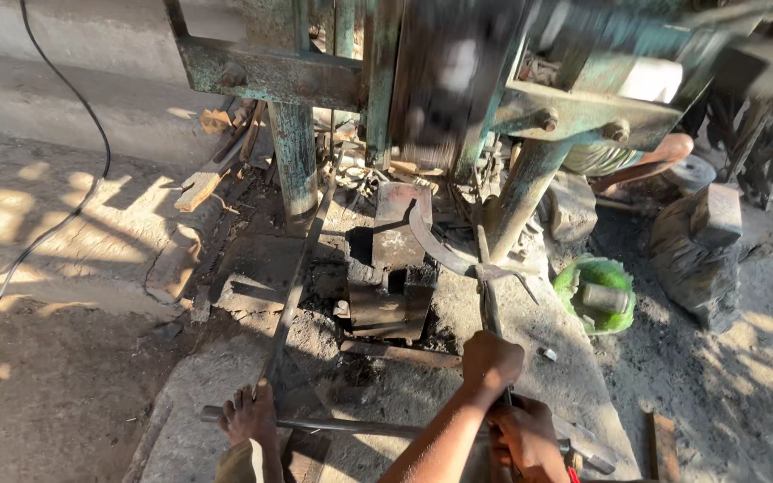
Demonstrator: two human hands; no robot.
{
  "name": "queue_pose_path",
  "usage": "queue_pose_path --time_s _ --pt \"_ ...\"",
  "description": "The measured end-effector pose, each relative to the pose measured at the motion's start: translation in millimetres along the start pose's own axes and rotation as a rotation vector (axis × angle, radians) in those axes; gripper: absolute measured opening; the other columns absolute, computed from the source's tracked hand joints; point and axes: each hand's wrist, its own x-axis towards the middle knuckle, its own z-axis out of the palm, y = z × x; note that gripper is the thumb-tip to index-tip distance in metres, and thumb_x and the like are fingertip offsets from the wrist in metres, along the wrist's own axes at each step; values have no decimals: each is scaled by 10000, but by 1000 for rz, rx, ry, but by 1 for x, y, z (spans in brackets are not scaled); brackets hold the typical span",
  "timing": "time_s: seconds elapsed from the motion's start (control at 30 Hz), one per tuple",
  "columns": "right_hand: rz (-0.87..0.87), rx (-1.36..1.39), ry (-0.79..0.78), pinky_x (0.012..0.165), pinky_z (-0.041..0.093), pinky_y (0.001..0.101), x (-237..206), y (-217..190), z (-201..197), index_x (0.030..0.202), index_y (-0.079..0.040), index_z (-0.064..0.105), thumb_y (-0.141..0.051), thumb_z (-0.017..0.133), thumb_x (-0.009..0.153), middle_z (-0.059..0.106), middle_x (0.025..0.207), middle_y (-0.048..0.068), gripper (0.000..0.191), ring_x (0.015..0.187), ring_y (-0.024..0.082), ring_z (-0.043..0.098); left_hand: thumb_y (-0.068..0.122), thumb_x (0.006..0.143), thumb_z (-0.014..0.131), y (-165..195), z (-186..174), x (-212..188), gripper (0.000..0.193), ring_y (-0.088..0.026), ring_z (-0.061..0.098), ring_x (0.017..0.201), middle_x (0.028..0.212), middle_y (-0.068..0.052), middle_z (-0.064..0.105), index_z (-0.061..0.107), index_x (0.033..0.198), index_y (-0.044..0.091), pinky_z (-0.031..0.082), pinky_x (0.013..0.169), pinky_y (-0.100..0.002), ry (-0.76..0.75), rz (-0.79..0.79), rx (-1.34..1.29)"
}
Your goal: The person uses tongs to hold a curved sickle blade on the anvil of a mechanical power hammer, repositioning and flipping the blade between hammer strikes to forge its edge, then lifts the finished blade away with the tongs.
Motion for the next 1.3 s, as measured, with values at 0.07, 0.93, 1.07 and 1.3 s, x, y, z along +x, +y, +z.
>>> queue_pose_path --time_s 0.07,0.93,1.07,1.3 --pt "-24 70 -10 340 273 375 10 11 7 792 51 583 -56 668 853 516 572 99 149 390 190 414 137 846 656 -2 -4 9 143 -219 567 545 675 -80 538 567 860 26 498 513 -365 8 -8 20" --pt "61 -26 26 355 238 349 -48 -55 4 846 86 582 -12 631 896 474 611 100 121 422 158 342 305 884 700 7 7 -1 284 -210 603 581 694 -76 578 581 870 47 523 559 -382 -17 7 46" --pt "31 51 -32 345 239 342 -53 -52 -6 855 67 596 15 639 865 516 628 103 68 411 160 376 331 890 707 7 13 -4 307 -209 609 587 697 -75 584 583 871 50 527 567 -384 -26 4 38" --pt "40 90 -63 351 234 333 -59 -57 -30 858 46 591 -20 644 881 493 622 84 88 416 138 365 376 901 718 7 27 -6 347 -206 619 597 702 -74 595 587 874 56 534 579 -388 -35 19 13"
